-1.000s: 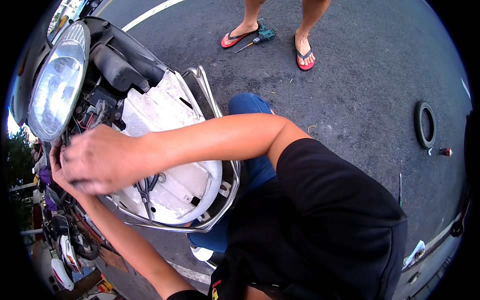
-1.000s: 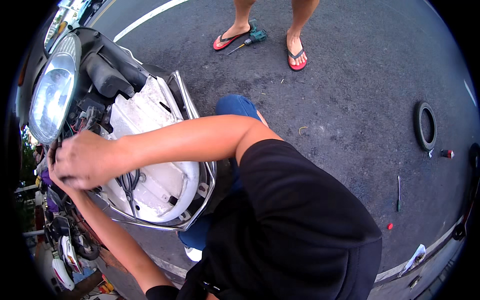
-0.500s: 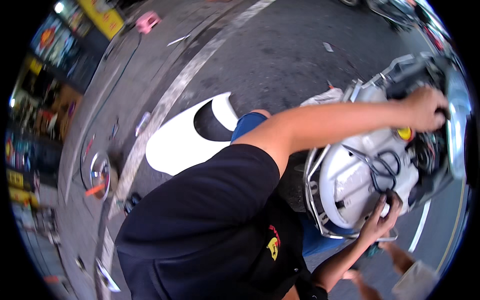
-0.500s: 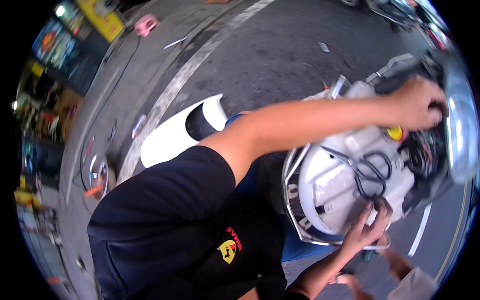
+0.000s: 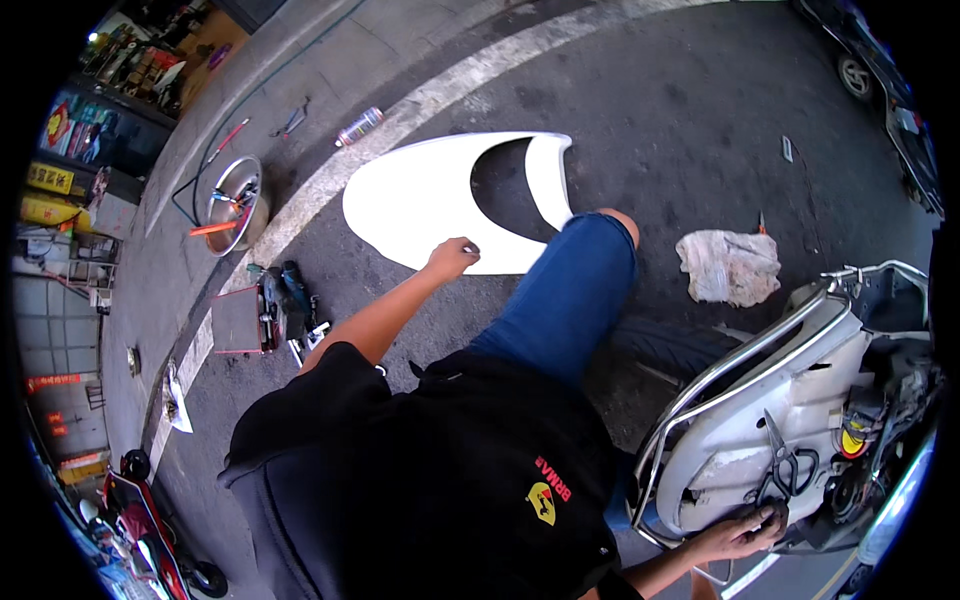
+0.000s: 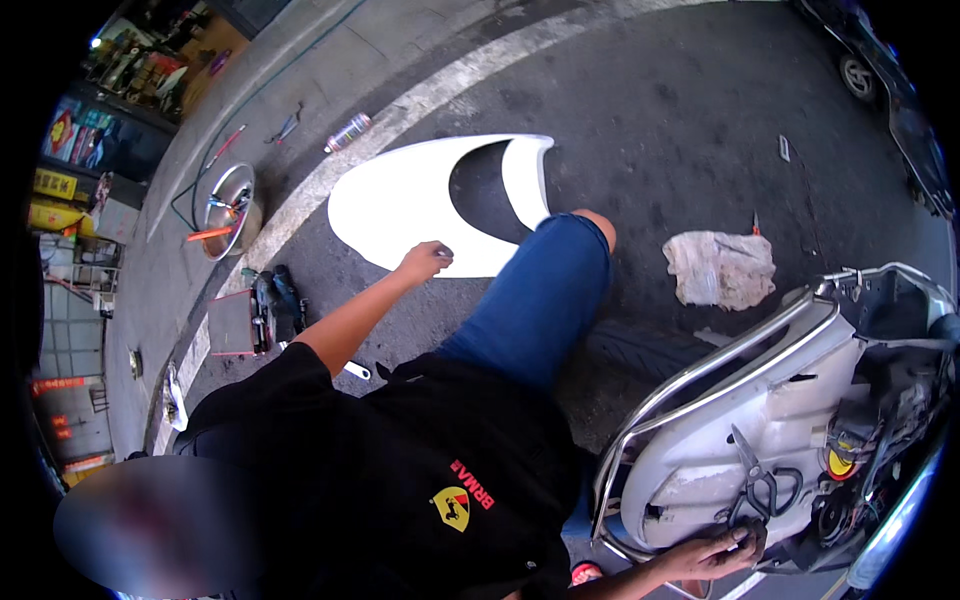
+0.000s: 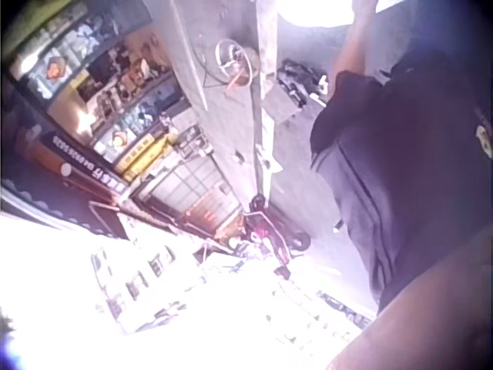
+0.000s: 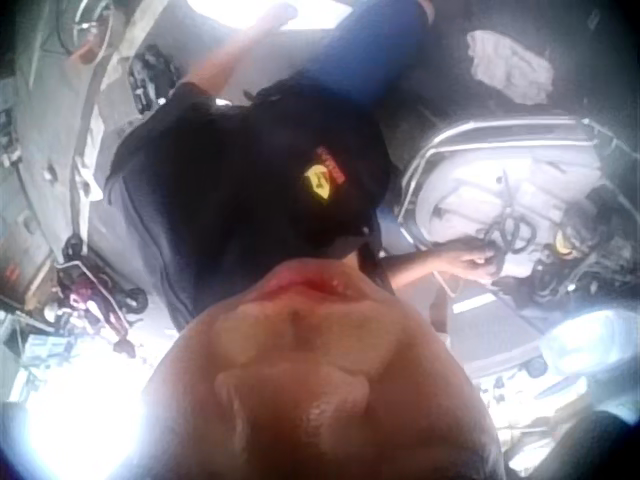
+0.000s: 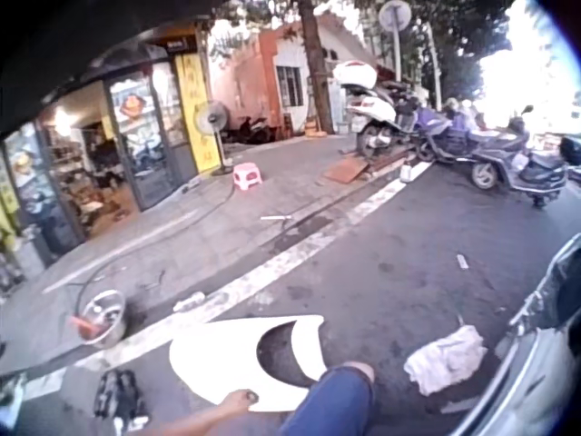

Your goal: The person repairs the electrical wiring of a white scooter's headlight assembly. They use scissors to strip wires, twist connections, and apply electrical tape. The person tests the headlight, which illuminates, and then uses a spray can on the wiring before continuing to secure connections.

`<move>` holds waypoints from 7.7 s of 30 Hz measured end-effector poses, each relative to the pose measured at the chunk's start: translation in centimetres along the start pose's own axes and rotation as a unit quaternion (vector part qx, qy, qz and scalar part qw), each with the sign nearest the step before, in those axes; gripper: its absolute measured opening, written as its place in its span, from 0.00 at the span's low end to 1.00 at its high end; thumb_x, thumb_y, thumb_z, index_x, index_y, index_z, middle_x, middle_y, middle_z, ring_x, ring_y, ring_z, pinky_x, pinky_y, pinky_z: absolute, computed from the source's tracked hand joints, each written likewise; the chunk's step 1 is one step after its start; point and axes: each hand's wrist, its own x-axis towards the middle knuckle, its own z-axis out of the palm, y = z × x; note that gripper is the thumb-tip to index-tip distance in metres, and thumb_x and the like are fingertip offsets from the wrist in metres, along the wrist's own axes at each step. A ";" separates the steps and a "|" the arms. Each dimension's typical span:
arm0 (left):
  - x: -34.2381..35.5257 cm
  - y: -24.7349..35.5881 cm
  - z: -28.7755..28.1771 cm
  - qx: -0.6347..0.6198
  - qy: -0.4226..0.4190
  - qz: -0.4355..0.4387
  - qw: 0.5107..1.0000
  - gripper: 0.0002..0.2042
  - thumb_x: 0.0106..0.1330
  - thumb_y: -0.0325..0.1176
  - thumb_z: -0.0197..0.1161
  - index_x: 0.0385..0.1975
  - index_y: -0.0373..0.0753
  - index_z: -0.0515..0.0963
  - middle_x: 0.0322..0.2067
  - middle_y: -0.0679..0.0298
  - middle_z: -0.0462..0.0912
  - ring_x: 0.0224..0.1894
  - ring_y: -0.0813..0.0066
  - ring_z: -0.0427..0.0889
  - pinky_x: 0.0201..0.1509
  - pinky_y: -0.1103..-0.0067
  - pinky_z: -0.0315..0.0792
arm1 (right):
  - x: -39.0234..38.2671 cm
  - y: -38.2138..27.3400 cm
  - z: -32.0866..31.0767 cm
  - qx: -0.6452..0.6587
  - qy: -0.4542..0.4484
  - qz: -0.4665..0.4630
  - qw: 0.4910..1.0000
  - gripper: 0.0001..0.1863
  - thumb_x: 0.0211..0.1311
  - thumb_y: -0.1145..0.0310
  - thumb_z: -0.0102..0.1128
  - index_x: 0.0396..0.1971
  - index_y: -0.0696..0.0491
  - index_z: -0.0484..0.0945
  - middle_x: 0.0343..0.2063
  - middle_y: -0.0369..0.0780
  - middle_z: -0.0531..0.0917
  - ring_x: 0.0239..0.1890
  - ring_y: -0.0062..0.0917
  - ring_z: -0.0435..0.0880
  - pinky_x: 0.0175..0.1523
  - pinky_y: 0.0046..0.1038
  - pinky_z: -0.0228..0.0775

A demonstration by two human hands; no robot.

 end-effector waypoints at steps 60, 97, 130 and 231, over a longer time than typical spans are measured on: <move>15.2 1.8 -2.8 0.441 -0.168 0.326 0.819 0.18 0.56 0.41 0.72 0.37 0.32 0.79 0.36 0.48 0.86 0.41 0.48 0.85 0.47 0.61 0.79 | 3.2 -11.7 -0.1 0.038 -0.107 -0.135 0.984 0.10 0.51 0.75 0.68 0.35 0.56 0.80 0.24 0.40 0.79 0.25 0.32 0.80 0.29 0.31 0.71; 34.6 -26.1 -33.2 0.303 0.401 -0.065 0.862 0.26 0.56 0.41 0.68 0.58 0.49 0.75 0.52 0.60 0.78 0.58 0.58 0.75 0.60 0.62 0.71 | 8.3 -14.2 9.7 -0.240 -0.158 0.020 0.958 0.13 0.67 0.67 0.58 0.49 0.52 0.81 0.45 0.47 0.83 0.43 0.38 0.84 0.49 0.36 0.75; -12.0 45.3 -12.3 0.231 -0.268 0.699 0.621 0.53 0.42 0.43 0.79 0.70 0.33 0.57 0.43 0.41 0.83 0.42 0.50 0.86 0.48 0.64 0.76 | 9.8 -24.4 9.3 -0.065 -0.056 -0.351 0.932 0.36 0.44 0.59 0.71 0.58 0.48 0.71 0.50 0.46 0.76 0.50 0.38 0.77 0.55 0.40 0.69; -18.7 70.9 10.5 0.085 -0.259 0.810 0.519 0.16 0.53 0.26 0.71 0.43 0.35 0.82 0.28 0.63 0.83 0.33 0.78 0.80 0.41 0.79 0.73 | 15.0 -4.2 -2.5 -0.023 0.041 -0.076 0.996 0.37 0.47 0.63 0.70 0.59 0.55 0.68 0.49 0.47 0.78 0.48 0.45 0.81 0.51 0.40 0.74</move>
